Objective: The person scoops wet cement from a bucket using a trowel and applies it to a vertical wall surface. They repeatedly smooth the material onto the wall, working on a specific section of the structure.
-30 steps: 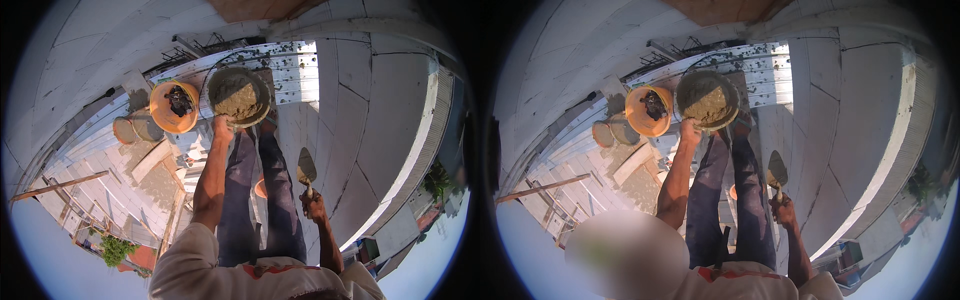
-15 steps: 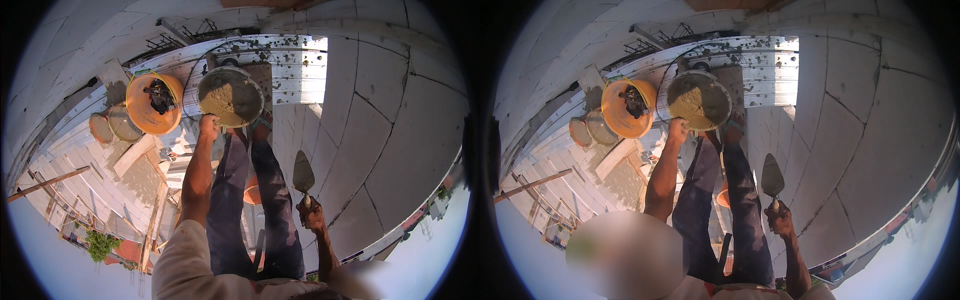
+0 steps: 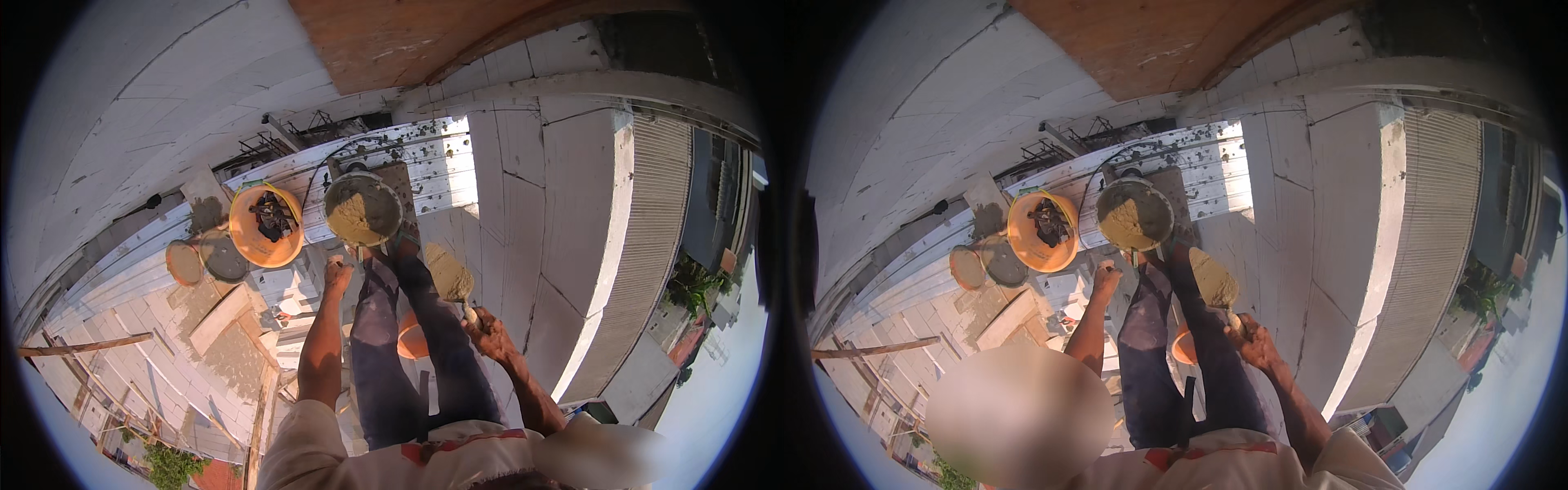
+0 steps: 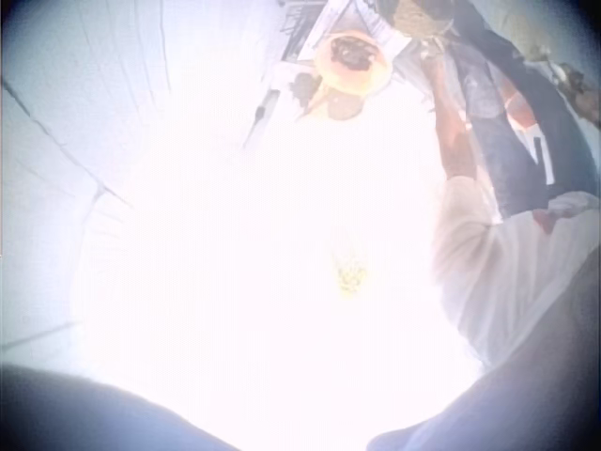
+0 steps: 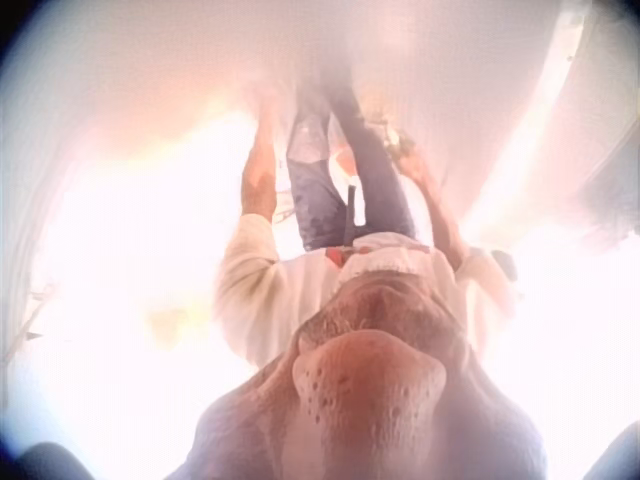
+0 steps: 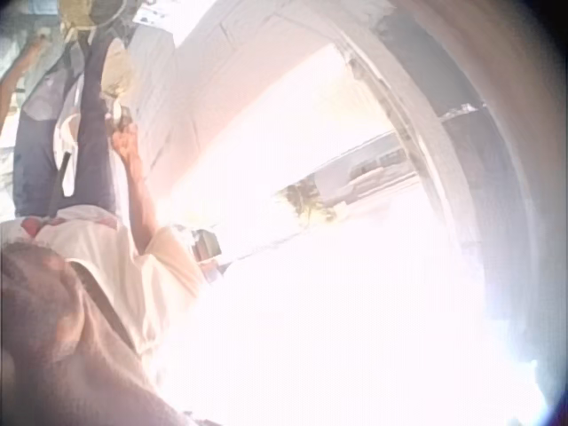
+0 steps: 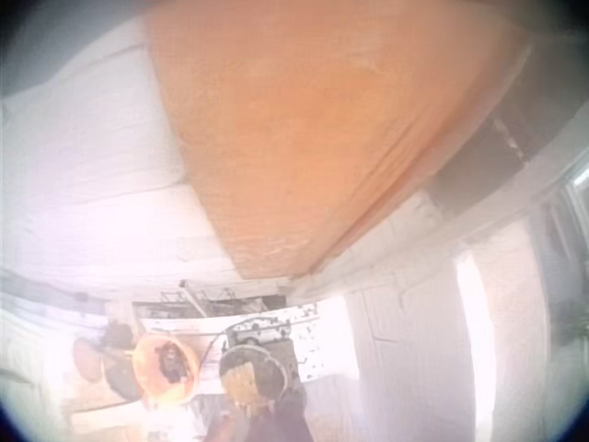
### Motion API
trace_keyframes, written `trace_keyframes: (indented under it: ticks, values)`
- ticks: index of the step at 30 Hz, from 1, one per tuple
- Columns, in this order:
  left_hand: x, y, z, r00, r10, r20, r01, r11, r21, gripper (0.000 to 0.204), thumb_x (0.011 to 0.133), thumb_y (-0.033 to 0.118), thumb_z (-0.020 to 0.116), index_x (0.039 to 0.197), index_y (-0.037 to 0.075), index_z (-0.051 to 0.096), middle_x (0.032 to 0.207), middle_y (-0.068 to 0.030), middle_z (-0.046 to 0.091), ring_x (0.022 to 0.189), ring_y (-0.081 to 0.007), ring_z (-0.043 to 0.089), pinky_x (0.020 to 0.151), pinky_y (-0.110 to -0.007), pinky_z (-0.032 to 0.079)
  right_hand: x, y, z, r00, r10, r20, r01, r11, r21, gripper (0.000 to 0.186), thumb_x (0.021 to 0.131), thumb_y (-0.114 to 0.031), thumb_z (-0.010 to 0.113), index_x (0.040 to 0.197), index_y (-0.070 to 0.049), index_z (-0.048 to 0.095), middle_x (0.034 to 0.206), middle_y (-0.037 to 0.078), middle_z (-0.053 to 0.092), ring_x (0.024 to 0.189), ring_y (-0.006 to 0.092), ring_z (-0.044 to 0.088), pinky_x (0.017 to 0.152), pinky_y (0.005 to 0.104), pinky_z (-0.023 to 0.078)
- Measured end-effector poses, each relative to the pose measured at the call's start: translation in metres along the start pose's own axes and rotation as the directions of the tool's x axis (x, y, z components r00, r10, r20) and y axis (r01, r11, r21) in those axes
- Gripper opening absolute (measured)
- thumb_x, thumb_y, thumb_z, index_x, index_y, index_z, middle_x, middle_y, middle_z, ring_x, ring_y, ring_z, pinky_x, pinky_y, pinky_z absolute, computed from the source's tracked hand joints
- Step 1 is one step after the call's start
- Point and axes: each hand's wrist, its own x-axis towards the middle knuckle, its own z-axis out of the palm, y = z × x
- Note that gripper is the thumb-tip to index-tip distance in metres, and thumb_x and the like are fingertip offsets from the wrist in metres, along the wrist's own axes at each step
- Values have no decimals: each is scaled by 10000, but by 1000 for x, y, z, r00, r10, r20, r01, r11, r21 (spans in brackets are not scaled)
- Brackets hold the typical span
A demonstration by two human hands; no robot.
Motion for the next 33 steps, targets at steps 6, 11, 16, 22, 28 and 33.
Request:
trace_keyframes:
  ticks: [6, 11, 16, 22, 28, 33]
  values:
    - [-144, 33, -30, 973, 80, 219, -130, 966, 224, 788, 841, 363, 769, 1426, -78, 479, 1422, -333, 528, 1342, -450, 515, 1130, -439, 424, -98, -48, -36, 963, -207, -174, 205, 978, -26, 469, 921, -458, 733, 1049, -17, 635, 763, 102, 612, 671, 188, 544, 621, 394, 465]
    - [-174, 32, -54, 928, 282, 245, -346, 895, 281, 928, 823, 429, 773, 1509, -55, 378, 1460, -322, 501, 1390, -432, 476, 1162, -441, 387, -154, -63, -76, 867, -260, -424, 307, 951, 45, 453, 902, -465, 753, 970, -30, 648, 737, 83, 602, 680, 177, 538, 607, 378, 446]
    - [-149, 28, -82, 836, 370, 406, -538, 699, 471, 940, 829, 434, 768, 1517, -58, 359, 1462, -325, 492, 1384, -463, 466, 1165, -465, 378, -165, -78, -111, 728, -222, -649, 409, 900, 151, 349, 910, -373, 720, 978, -44, 624, 749, 40, 574, 649, 150, 534, 563, 340, 443]
    - [-196, 93, -85, 943, 261, 209, -334, 728, 598, 1008, 846, 431, 760, 1561, -46, 235, 1466, -369, 420, 1327, -545, 469, 1138, -520, 392, -116, -57, -172, 676, -38, -736, 616, 578, 536, 198, 937, -215, 612, 1050, -63, 553, 738, 1, 512, 527, 86, 472, 428, 289, 387]
    - [-172, 104, -54, 975, 201, 97, -196, 562, 803, 1108, 875, 477, 750, 1605, -6, 69, 1422, -382, 381, 1286, -555, 479, 1059, -591, 447, -69, -7, -255, 664, 37, -747, 580, 606, 545, 241, 995, -231, 595, 1134, -34, 590, 737, -15, 504, 508, 53, 468, 408, 225, 360]
    - [-156, 131, -39, 993, 121, -10, -44, 433, 900, 1073, 901, 517, 714, 1606, 5, 88, 1405, -350, 368, 1258, -546, 495, 1005, -604, 477, 13, 40, -311, 618, -144, -773, 335, 938, 93, 358, 1044, -277, 509, 1285, -13, 531, 1010, 39, 468, 831, 107, 419, 682, 281, 321]
